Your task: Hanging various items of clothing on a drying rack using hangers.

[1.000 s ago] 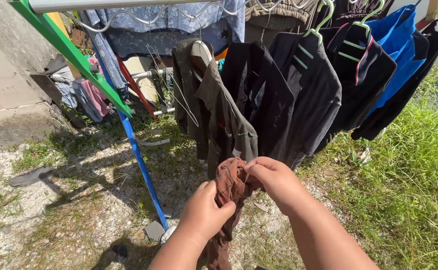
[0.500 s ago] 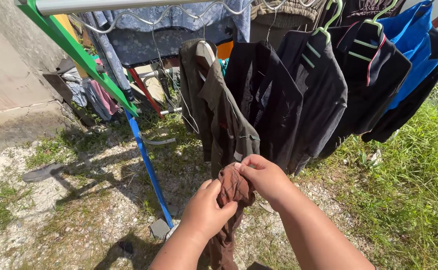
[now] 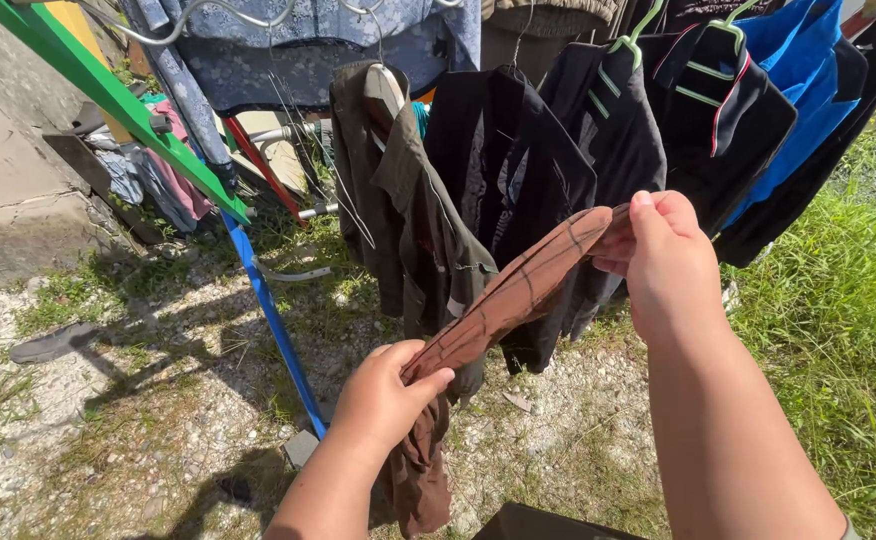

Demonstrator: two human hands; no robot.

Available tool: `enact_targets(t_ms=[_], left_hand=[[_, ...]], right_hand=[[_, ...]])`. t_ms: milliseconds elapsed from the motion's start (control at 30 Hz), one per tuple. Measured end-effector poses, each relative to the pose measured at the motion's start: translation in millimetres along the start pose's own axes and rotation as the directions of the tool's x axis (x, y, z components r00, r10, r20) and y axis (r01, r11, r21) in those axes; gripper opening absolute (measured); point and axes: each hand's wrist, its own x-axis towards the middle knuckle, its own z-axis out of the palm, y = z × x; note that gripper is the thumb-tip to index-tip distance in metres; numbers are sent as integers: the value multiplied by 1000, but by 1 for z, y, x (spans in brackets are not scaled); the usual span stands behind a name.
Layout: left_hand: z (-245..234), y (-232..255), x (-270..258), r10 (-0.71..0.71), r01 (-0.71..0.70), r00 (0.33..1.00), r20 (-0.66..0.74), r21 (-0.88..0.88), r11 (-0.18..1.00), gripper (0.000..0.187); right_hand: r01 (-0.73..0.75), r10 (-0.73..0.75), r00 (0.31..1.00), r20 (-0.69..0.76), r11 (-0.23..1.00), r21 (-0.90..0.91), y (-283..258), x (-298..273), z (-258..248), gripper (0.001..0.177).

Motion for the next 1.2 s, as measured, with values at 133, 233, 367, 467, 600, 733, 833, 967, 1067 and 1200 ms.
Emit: enact_targets(t_ms=[133,233,367,467,600,733,833,967,1067,1200], left_hand=[[-13,13,7,131,-148,986,-106,-174,974,45],[-46,46,-13,134,-157,987,-84,-408,900,68],[-76,51,-26,78,-121,993,-93,-777,617,69],[-81,49,-37,326,-458,865,-382,-866,199,52],[-80,100,-75,512,-347,781,-358,-930,-122,46],[-63,113,-85,707,-640,557,-436,-767,31,46],[-66,106,-89,740,-782,511,-437,-594,189,49],[-61,69,-74,780,-921,322,-537,12,389,55],[-47,52,-68,745,-788,377,-550,231,570,56],[-22,9,-42,578,-495,514,-633,331,803,58]], right_hand=[[114,-116,990,-81,993,-25,-17,-9,-9,16],[233,-213,971,-106,939,254,-13,-2,-46,12],[265,-338,848,-408,937,-227,-39,-20,-70,18],[222,-785,615,-69,257,-941,-30,-20,-91,43],[306,-265,952,153,845,-439,-14,-53,-19,52],[128,1,762,647,980,-152,-14,-111,64,93],[165,-36,906,421,947,-274,6,-107,73,57],[402,-238,848,473,871,-281,-15,-95,64,25],[691,-490,718,494,590,-418,-38,-101,71,19],[467,-296,845,446,814,-346,-27,-100,79,17]])
